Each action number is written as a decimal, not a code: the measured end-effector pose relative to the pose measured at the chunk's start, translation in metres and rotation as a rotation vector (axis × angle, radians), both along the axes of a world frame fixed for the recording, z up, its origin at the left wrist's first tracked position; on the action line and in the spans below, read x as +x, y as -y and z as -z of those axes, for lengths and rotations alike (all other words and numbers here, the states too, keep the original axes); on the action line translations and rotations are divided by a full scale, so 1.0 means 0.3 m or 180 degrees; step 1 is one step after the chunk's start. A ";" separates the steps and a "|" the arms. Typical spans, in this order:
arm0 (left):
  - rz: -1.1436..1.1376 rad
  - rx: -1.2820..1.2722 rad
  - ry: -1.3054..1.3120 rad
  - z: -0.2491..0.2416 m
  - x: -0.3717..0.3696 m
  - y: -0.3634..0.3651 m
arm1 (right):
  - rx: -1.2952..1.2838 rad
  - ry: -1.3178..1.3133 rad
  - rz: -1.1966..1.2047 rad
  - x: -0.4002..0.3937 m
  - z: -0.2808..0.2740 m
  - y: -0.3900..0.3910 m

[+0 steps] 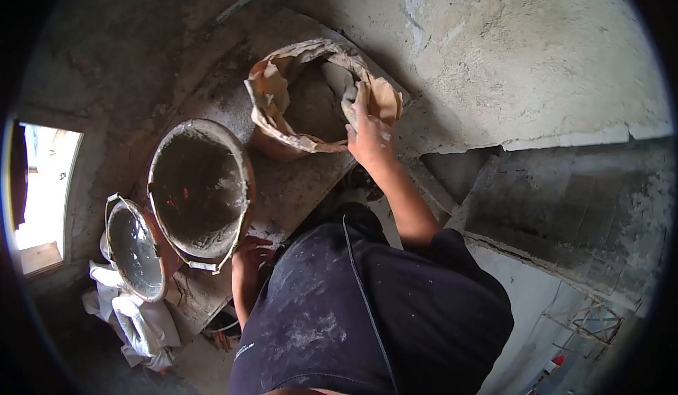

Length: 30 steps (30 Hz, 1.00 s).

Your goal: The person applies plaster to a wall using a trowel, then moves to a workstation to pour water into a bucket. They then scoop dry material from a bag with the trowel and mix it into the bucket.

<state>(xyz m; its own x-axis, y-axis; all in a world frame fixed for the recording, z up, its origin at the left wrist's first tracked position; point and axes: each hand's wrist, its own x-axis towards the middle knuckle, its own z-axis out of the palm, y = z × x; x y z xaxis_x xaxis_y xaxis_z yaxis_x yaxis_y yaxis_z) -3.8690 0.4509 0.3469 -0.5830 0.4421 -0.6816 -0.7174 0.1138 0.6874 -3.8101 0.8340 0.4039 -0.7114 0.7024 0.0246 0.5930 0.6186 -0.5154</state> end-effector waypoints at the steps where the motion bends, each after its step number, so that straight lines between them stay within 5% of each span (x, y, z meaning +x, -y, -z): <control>1: 0.0131 -0.0050 -0.0040 0.008 0.005 -0.050 | -0.0119 0.0161 -0.0128 -0.008 0.014 -0.027; 14: 0.0046 0.0039 -0.0212 -0.087 0.026 -0.446 | -0.1685 -0.0874 -0.0821 0.028 0.173 -0.199; 23: -0.0102 0.0260 -0.0213 -0.072 0.031 -0.497 | -0.2350 -0.0505 -0.0865 -0.050 0.234 -0.179; 30: 0.0001 0.0244 -0.0414 -0.112 0.030 -0.505 | -0.3999 -0.0453 -0.0815 -0.040 0.152 -0.191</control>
<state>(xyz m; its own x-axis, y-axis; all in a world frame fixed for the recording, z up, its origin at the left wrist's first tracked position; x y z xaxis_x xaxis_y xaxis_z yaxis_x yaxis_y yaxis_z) -3.8599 0.6024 0.3803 -0.6641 0.4902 -0.5646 -0.6216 0.0577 0.7812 -3.8220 0.8913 0.3583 -0.8742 0.1437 -0.4639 0.4224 -0.2464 -0.8723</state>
